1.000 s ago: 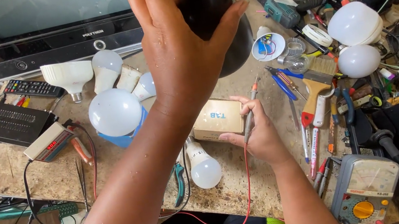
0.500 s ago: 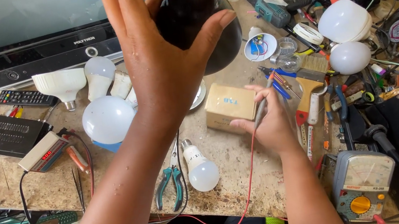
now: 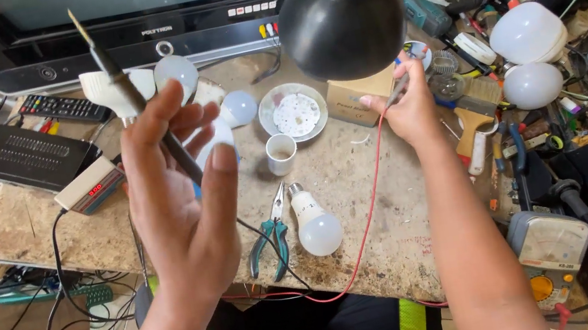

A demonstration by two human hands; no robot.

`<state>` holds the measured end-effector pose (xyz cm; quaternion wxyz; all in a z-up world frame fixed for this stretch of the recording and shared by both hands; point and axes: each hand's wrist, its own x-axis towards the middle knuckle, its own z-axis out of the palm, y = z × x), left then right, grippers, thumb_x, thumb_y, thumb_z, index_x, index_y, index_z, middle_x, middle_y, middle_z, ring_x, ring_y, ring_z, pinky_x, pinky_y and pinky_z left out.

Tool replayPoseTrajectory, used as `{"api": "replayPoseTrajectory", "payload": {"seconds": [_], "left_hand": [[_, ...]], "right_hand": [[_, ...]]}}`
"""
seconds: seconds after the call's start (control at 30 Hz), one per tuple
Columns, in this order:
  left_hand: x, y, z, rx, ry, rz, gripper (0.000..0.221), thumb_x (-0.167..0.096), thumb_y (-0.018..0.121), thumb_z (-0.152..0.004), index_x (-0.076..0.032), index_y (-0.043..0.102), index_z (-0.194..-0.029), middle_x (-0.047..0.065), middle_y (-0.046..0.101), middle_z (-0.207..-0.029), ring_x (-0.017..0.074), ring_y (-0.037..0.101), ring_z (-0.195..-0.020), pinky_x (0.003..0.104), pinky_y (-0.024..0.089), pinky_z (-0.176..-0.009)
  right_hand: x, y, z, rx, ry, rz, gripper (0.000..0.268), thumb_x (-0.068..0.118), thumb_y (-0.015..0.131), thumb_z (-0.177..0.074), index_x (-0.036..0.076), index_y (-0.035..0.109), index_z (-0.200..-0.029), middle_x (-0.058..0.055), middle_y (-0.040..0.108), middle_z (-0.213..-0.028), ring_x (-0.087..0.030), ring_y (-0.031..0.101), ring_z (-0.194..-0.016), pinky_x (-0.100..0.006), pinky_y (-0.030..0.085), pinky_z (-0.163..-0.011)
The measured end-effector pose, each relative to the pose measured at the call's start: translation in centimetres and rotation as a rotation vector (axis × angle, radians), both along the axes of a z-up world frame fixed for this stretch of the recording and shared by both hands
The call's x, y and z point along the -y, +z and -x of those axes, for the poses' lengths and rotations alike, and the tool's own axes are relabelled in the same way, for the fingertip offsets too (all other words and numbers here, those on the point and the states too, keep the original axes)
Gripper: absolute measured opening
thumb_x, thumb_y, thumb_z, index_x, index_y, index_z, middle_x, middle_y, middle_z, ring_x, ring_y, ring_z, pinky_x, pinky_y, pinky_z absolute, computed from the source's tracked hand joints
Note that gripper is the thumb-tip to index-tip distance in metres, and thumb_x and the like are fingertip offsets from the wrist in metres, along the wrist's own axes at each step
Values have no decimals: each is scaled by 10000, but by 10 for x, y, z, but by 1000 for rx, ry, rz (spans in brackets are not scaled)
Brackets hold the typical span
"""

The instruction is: Testing and repairing light bulbs and electronic components at a workbench using a soldering iron and multimeter.

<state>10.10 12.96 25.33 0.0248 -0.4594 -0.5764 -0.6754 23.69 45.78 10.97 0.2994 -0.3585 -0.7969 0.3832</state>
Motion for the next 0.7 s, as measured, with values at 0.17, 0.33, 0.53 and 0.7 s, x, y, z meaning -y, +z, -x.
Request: {"api": "replayPoseTrajectory", "payload": {"seconds": [0.17,0.33,0.53,0.7], "left_hand": [[52,-51,-1,85,-44,90,324,-108,487,-1084,16,476,-1383,183,594,-1245,277,687,-1156,375,620,-1038],[71,-98,-15,157,16,357,282,-169,613,-981,-20,632,-1219,100,636,-1069,128,626,-770,233,557,-641],[60,-160,-34,85,70,662,264,-293,758,-891,-196,728,-1135,-35,598,-921,65,611,-513,276,514,-575],[52,-177,-42,171,-91,700,321,-308,700,-934,-151,713,-1214,7,607,-1029,90,615,-564,274,509,-625]], "right_hand": [[102,35,-34,-140,-27,1,299,153,620,-1013,123,330,-1081,-295,530,-1366,-409,617,-1229,-493,645,-909],[214,-17,-45,89,229,-34,598,339,863,-777,107,414,-1098,-240,502,-1479,-399,569,-1350,-475,548,-1078],[211,-59,-53,105,137,-274,541,172,864,-777,65,410,-1051,-249,517,-1451,-428,619,-1164,-390,649,-788],[163,-41,-59,171,-25,-206,450,100,798,-816,52,415,-1045,-240,450,-1514,-428,653,-1112,-266,706,-527]]}}
